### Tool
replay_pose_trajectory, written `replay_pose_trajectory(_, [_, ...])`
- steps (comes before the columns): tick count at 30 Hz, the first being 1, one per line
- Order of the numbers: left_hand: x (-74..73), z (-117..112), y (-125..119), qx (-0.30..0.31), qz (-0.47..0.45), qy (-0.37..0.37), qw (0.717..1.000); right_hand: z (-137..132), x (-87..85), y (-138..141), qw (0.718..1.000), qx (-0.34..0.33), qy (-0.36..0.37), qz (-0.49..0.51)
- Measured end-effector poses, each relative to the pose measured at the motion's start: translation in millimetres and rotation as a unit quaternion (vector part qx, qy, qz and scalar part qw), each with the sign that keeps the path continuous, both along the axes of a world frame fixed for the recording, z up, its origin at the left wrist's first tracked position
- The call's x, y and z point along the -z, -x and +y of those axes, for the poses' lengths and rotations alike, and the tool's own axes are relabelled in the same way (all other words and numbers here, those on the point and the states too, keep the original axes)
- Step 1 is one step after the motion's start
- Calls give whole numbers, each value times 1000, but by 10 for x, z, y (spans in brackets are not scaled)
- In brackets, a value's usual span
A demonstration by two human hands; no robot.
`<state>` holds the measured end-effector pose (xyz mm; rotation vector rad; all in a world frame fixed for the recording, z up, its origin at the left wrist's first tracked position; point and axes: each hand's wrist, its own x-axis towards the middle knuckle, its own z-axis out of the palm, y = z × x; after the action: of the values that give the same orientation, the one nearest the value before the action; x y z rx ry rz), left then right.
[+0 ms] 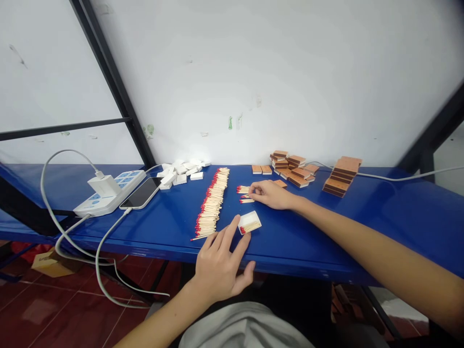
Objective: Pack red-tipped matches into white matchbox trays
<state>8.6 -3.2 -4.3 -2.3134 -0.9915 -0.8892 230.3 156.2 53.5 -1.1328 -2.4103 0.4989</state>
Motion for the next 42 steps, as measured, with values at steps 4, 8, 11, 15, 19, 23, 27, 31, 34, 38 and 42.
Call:
replay_pose_trajectory(4, [8,5,2,2,1,1,1000,2,8,-3,1000,1,-1,1])
replay_pose_trajectory(8, [8,11,-2,2,0,-2,1000,17,11,-9,1000,2,5,4])
replay_pose_trajectory(11, [6,8,-2,1,1,-4,1000,13,-11,-12,1000,4,8,6])
replay_pose_trajectory(15, [-2,0,3,0,2,-3,1000,-26,-63,-6,1000,8,13,8])
replay_pose_trajectory(19, [-10,-2,5,1,2,-2,1000,-49,-108,-9,1000,21,13,8])
replay_pose_trajectory(23, [-13,-2,4,0,1,-1,1000,-20,-114,-51,1000,24,19,5])
replay_pose_trajectory(27, [-11,-4,0,2,1,0,1000,29,-79,-99,1000,22,20,4])
replay_pose_trajectory(31, [-9,-5,-3,1,1,0,1000,36,-57,-99,1000,18,18,-3])
replay_pose_trajectory(34, [-11,-6,-3,-1,2,2,1000,11,-66,-80,1000,18,14,-8])
replay_pose_trajectory(38, [-14,-8,-6,-2,-1,-4,1000,2,-65,-62,1000,18,5,-12])
replay_pose_trajectory(42, [-19,-3,-17,-2,0,-6,1000,44,-21,-32,1000,14,9,-10])
